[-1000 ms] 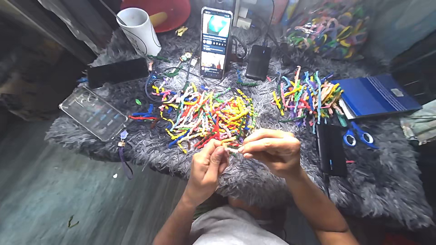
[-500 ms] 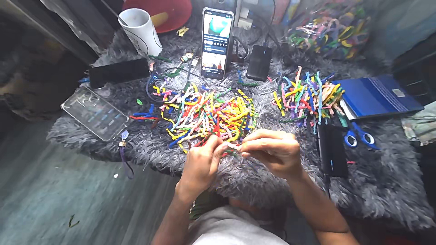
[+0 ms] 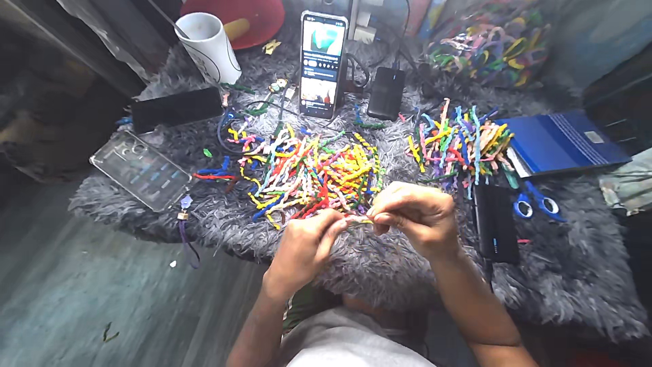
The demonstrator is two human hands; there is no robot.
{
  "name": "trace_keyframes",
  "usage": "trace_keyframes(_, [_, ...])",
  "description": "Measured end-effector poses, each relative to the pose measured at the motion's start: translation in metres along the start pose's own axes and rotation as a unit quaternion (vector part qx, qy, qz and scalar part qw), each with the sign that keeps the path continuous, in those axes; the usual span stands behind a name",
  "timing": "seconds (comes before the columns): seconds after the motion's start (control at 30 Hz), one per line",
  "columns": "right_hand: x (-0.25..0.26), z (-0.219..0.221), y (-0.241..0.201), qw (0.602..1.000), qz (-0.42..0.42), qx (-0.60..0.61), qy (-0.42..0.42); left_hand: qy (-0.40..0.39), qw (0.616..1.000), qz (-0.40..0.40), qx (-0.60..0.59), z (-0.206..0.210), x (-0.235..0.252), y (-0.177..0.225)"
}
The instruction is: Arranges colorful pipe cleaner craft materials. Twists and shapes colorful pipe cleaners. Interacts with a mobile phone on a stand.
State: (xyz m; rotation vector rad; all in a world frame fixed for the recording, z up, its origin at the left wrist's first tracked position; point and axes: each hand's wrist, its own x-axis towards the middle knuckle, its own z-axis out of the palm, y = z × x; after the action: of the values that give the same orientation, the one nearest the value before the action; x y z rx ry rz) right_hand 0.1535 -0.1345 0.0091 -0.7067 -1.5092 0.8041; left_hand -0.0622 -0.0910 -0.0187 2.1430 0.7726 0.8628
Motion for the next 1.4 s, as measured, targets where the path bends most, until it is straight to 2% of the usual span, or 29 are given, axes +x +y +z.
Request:
trace_keyframes(0.03, [0.000, -0.001, 0.000, 1.000, -0.004, -0.006, -0.002, 0.037, 0.999, -0.024, -0.022, 0.003, 0.001, -0.002])
trace_keyframes(0.1, [0.000, -0.002, 0.000, 1.000, -0.009, -0.018, -0.005, 0.108, 0.980, -0.061, -0.155, 0.007, 0.002, -0.002])
trace_keyframes(0.2, [0.000, -0.001, 0.000, 1.000, -0.006, -0.025, -0.008, 0.157, 0.901, -0.086, -0.395, 0.005, 0.005, 0.007])
trace_keyframes(0.27, [0.002, -0.002, -0.001, 1.000, 0.010, -0.007, 0.002, 0.106, 0.852, -0.051, -0.510, -0.002, 0.003, 0.005])
trace_keyframes(0.33, [0.003, -0.004, -0.002, 0.999, 0.027, 0.017, 0.029, -0.011, 0.836, 0.017, -0.548, -0.009, 0.000, -0.006])
trace_keyframes(0.4, [0.004, -0.006, -0.004, 0.998, 0.022, 0.014, 0.050, -0.102, 0.875, 0.065, -0.470, -0.013, -0.001, -0.013])
trace_keyframes(0.43, [0.003, -0.006, -0.004, 0.999, 0.011, 0.002, 0.049, -0.115, 0.906, 0.072, -0.401, -0.012, -0.002, -0.012])
trace_keyframes(0.5, [0.002, -0.005, -0.002, 0.999, -0.014, -0.018, 0.030, -0.096, 0.966, 0.063, -0.231, -0.009, -0.003, -0.006])
trace_keyframes(0.57, [0.001, -0.004, 0.000, 0.999, -0.034, -0.029, 0.006, -0.036, 0.994, 0.010, -0.103, -0.002, -0.004, -0.004])
trace_keyframes(0.63, [0.001, -0.005, 0.001, 0.999, -0.042, -0.030, -0.010, 0.049, 0.992, -0.050, -0.106, 0.004, -0.003, -0.005])
trace_keyframes(0.73, [0.000, -0.005, 0.000, 0.998, -0.041, -0.030, -0.028, 0.142, 0.942, -0.096, -0.288, 0.005, 0.000, 0.003])
trace_keyframes(0.83, [0.001, -0.006, -0.001, 0.999, -0.031, -0.021, -0.030, 0.187, 0.876, -0.066, -0.440, -0.002, 0.000, 0.006])
trace_keyframes(0.9, [0.002, -0.008, -0.001, 1.000, -0.015, -0.014, -0.010, 0.136, 0.865, -0.005, -0.483, -0.009, -0.003, 0.001])
trace_keyframes(1.03, [0.004, -0.012, -0.002, 0.999, 0.010, 0.000, 0.045, -0.083, 0.884, 0.105, -0.448, -0.022, -0.008, -0.015])
trace_keyframes(1.1, [0.004, -0.012, -0.003, 0.999, 0.011, 0.002, 0.050, -0.144, 0.911, 0.119, -0.367, -0.025, -0.007, -0.014])
trace_keyframes(1.2, [0.004, -0.012, -0.002, 1.000, -0.008, 0.013, 0.026, -0.134, 0.972, 0.079, -0.178, -0.020, -0.008, -0.009])
trace_keyframes(1.27, [0.003, -0.012, -0.002, 1.000, -0.022, 0.014, -0.005, -0.104, 0.992, 0.039, -0.063, -0.017, -0.009, -0.008])
trace_keyframes(1.33, [0.002, -0.012, -0.002, 0.999, -0.028, 0.011, -0.036, -0.054, 0.998, -0.013, -0.022, -0.014, -0.010, -0.006])
trace_keyframes(1.4, [0.001, -0.014, -0.003, 0.998, -0.033, 0.013, -0.052, 0.008, 0.995, -0.066, -0.080, -0.012, -0.008, -0.004])
